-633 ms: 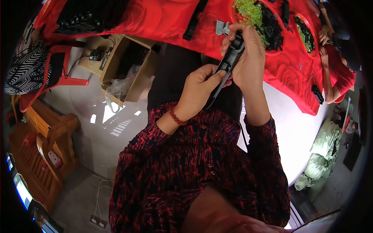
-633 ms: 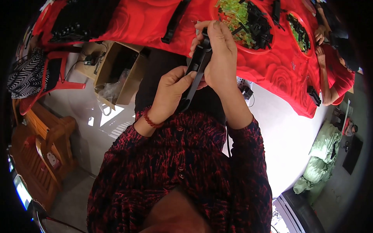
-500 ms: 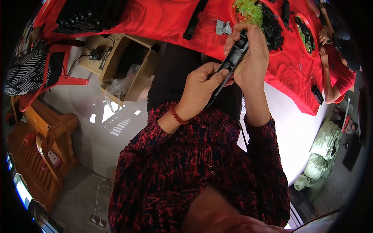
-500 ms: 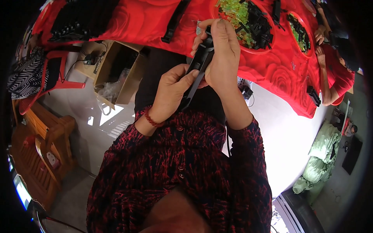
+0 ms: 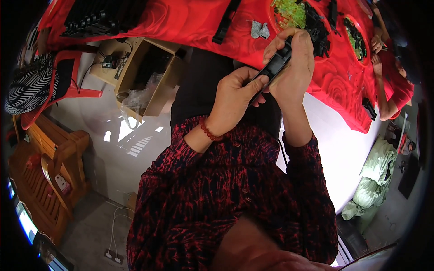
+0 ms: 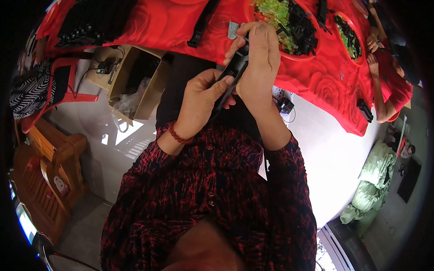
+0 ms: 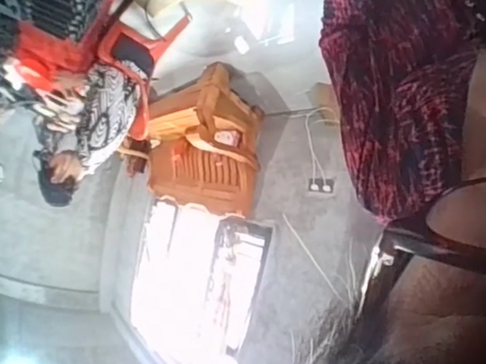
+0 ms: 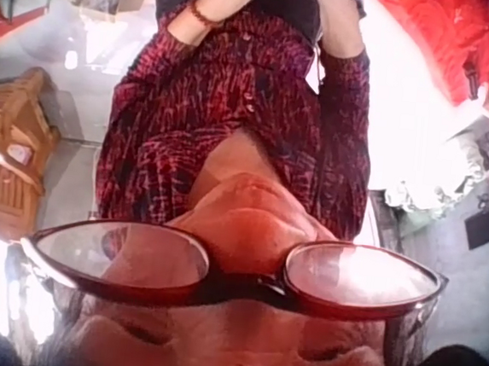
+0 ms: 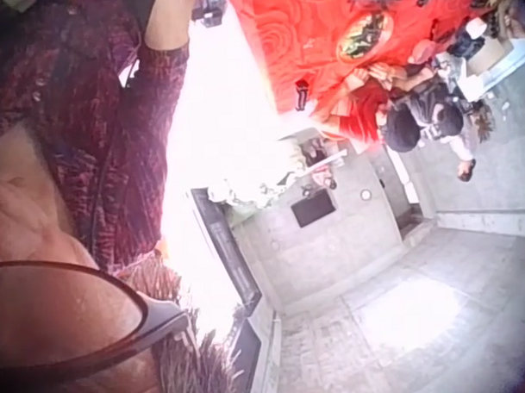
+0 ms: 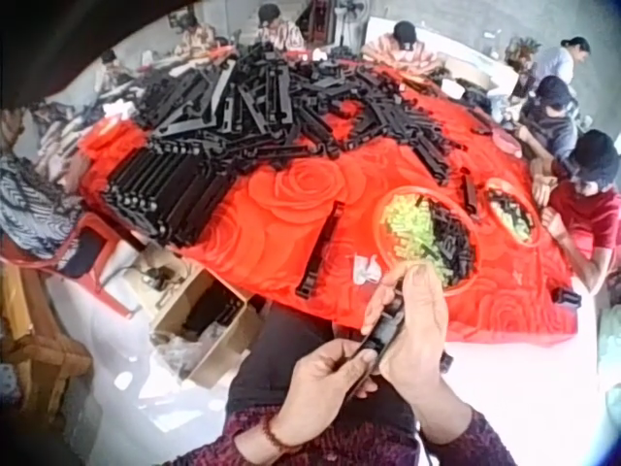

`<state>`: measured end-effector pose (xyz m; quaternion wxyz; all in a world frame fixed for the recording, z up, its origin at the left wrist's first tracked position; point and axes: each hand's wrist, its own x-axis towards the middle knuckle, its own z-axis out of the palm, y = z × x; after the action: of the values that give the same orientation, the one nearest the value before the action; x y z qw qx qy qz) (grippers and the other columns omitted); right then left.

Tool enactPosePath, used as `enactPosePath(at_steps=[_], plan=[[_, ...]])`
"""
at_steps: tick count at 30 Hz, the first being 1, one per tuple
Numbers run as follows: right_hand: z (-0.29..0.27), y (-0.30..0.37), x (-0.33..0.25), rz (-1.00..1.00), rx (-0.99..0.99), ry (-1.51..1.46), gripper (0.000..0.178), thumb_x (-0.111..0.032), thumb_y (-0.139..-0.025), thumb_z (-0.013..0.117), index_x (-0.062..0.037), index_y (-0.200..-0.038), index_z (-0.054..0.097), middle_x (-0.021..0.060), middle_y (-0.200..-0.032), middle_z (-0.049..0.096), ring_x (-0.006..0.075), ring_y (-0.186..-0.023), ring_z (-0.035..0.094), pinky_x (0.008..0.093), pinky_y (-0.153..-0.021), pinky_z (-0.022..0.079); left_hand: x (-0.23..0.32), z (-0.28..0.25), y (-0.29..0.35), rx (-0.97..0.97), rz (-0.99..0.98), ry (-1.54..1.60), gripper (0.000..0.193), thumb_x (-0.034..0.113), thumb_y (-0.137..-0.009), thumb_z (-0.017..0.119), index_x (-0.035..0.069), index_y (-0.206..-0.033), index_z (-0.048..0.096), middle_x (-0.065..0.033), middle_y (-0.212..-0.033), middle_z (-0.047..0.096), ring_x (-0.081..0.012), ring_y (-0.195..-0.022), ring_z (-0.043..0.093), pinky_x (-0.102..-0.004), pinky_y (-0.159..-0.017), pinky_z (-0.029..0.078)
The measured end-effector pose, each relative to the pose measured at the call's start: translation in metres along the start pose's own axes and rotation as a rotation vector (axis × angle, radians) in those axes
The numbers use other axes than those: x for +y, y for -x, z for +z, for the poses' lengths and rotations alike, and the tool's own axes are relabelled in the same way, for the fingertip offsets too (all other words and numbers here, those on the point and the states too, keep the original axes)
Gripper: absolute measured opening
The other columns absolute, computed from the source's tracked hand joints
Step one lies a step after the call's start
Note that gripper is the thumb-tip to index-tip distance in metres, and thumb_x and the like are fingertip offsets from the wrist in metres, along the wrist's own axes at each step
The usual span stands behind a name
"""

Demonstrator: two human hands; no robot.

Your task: The person assembles black plastic parts by hand, holding and turning each piece while inserting and pressing smaller components into place.

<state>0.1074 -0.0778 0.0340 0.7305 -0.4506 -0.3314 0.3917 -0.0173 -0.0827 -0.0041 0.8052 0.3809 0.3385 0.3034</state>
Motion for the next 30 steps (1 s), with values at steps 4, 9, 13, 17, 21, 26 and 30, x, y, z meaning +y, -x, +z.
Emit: enactPosePath(at_steps=[4,9,13,17,21,26,30], plan=[[0.003,0.015,0.001,-0.119,0.007,0.131,0.034,-0.033,-0.107,0.038,-0.0013,-0.099,0.05,0.0062,-0.079,0.046,0.0131,-0.063,0.052,0.0269,-0.057,0.047,-0.003,-0.004,0.004,-0.025,0.019,0.012,0.019,0.018,-0.096,0.067,-0.001,-0.093,0.064,-0.0015,-0.075,0.066,-0.0062,-0.06,0.06,-0.0207,-0.054,0.047],[0.001,0.02,0.003,-0.105,0.013,0.2,0.033,-0.029,-0.108,0.035,0.0002,-0.1,0.048,0.008,-0.08,0.045,0.0151,-0.064,0.051,0.0284,-0.059,0.047,-0.013,-0.014,-0.001,-0.095,-0.005,0.036,0.018,0.017,-0.097,0.066,-0.001,-0.095,0.064,-0.0018,-0.078,0.066,-0.0066,-0.064,0.062,-0.0208,-0.058,0.048],[-0.001,0.02,0.001,-0.108,-0.015,0.277,0.033,-0.029,-0.108,0.037,0.0004,-0.1,0.05,0.0084,-0.082,0.047,0.0151,-0.065,0.052,0.0283,-0.06,0.048,-0.017,-0.011,0.004,-0.157,0.013,0.064,0.017,0.015,-0.1,0.06,-0.003,-0.101,0.061,-0.0062,-0.084,0.067,-0.0122,-0.071,0.066,-0.0239,-0.064,0.052],[-0.009,0.017,0.002,0.042,0.007,0.138,0.037,-0.035,-0.106,0.043,0.0001,-0.1,0.052,0.0062,-0.083,0.051,0.0107,-0.062,0.055,0.0247,-0.055,0.048,-0.01,-0.009,0.008,-0.148,-0.058,0.064,0.019,0.014,-0.1,0.059,-0.004,-0.103,0.061,-0.0076,-0.088,0.068,-0.0145,-0.077,0.069,-0.0257,-0.069,0.055],[-0.008,0.017,0.002,0.069,0.004,0.1,0.037,-0.035,-0.106,0.044,0.0002,-0.101,0.053,0.0063,-0.083,0.05,0.011,-0.061,0.055,0.0249,-0.054,0.048,-0.01,-0.009,0.011,-0.147,-0.096,0.089,0.021,0.016,-0.1,0.058,-0.005,-0.104,0.061,-0.0085,-0.09,0.068,-0.0166,-0.079,0.07,-0.0267,-0.073,0.057],[-0.011,0.014,0.002,0.093,0.016,0.051,0.036,-0.034,-0.106,0.043,0.0004,-0.101,0.053,0.0066,-0.082,0.05,0.0117,-0.061,0.056,0.0258,-0.054,0.049,-0.012,-0.003,0.014,-0.113,-0.068,0.07,0.023,0.018,-0.101,0.058,-0.004,-0.106,0.061,-0.0082,-0.091,0.069,-0.0153,-0.078,0.069,-0.0254,-0.069,0.055],[-0.007,0.018,-0.002,0.002,0.018,0.199,0.035,-0.032,-0.107,0.042,0.0003,-0.1,0.053,0.0067,-0.083,0.05,0.0125,-0.062,0.056,0.0258,-0.054,0.049,-0.004,0.002,0.016,-0.064,-0.062,-0.041,0.021,0.018,-0.1,0.06,-0.002,-0.104,0.063,-0.0044,-0.087,0.068,-0.009,-0.07,0.063,-0.0223,-0.062,0.05]])
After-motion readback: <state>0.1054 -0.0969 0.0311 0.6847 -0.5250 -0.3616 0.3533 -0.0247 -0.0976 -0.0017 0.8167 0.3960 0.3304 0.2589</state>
